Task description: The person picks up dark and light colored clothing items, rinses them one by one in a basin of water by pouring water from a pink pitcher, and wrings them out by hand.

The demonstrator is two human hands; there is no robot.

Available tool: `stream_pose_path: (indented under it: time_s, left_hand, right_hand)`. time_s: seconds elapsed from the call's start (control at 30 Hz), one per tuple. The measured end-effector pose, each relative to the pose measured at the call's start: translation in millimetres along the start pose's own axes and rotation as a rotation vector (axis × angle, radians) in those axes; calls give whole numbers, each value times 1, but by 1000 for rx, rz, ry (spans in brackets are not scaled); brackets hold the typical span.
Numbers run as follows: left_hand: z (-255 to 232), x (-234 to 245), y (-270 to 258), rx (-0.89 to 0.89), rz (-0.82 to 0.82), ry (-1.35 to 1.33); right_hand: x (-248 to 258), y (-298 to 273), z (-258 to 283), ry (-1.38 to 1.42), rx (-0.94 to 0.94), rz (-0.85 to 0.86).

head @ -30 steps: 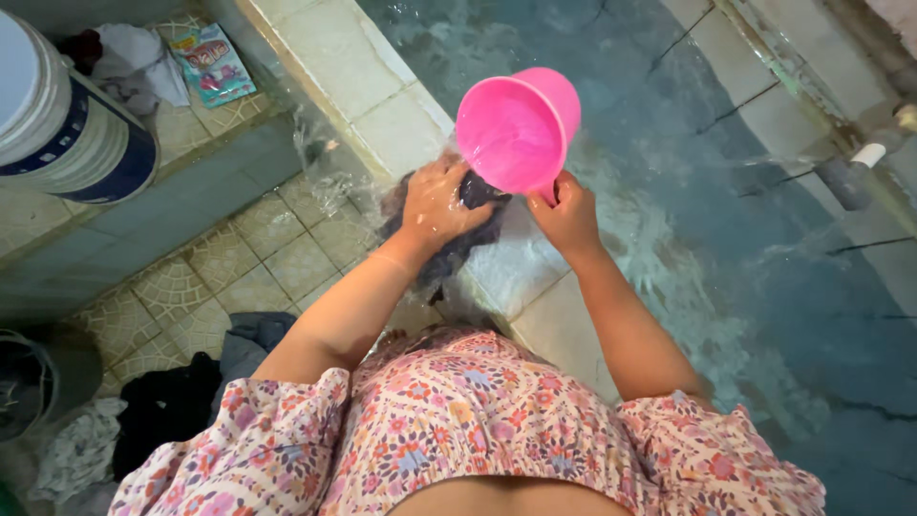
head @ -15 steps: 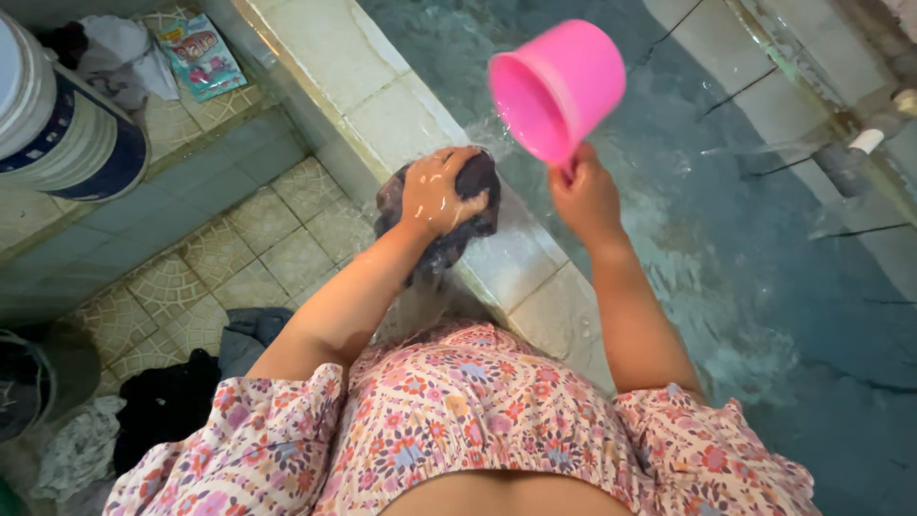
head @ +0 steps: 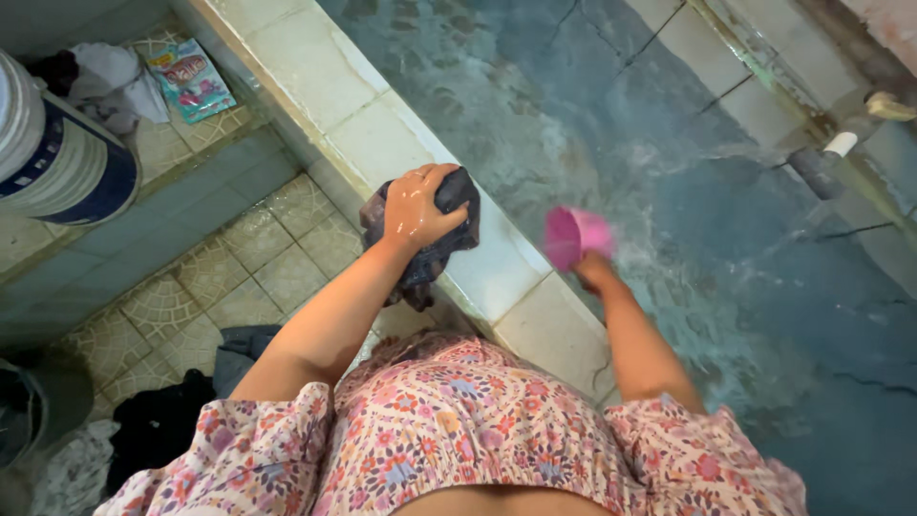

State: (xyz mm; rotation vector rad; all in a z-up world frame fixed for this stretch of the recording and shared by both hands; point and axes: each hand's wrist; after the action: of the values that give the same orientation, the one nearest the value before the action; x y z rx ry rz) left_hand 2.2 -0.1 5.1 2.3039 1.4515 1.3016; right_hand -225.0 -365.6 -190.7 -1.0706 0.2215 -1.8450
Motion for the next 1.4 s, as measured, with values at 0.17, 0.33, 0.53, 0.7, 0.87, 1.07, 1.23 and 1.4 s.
stream_pose_path:
  time_s: [0.17, 0.33, 0.53, 0.7, 0.87, 1.07, 1.23, 1.4]
  left_hand:
    - [-2, 0, 1, -20, -14, 5]
    - [2, -2, 2, -13, -9, 27]
    - [5, -3, 1, -15, 2, 38]
    - [4, 0, 1, -33, -9, 11]
    - [4, -3, -2, 11, 10, 46]
    - [8, -3, -4, -22, -41, 35]
    - [7, -2, -1, -39, -29, 25]
    - [6, -1, -2, -8, 15, 23]
  right_hand:
    - [1, -13, 18, 797, -189, 284]
    - [10, -42, 83, 881, 110, 194]
    - [9, -95, 185, 773, 341, 95]
    - [-8, -119, 223, 499, 448, -153]
    - [-18, -132, 235, 93, 840, -451]
    - [-29, -156, 252, -7, 850, -526]
    - [-24, -152, 249, -103, 912, -634]
    - [11, -90, 198, -337, 708, -699]
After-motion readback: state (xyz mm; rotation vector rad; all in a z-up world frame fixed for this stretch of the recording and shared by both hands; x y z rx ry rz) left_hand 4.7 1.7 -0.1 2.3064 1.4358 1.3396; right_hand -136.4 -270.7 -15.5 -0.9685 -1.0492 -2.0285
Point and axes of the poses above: each hand's wrist, its own y-axis towards the middle knuckle, its own x-axis out of the back of the hand, z = x × y, and after that the axes turned 4 degrees about y, right-handed
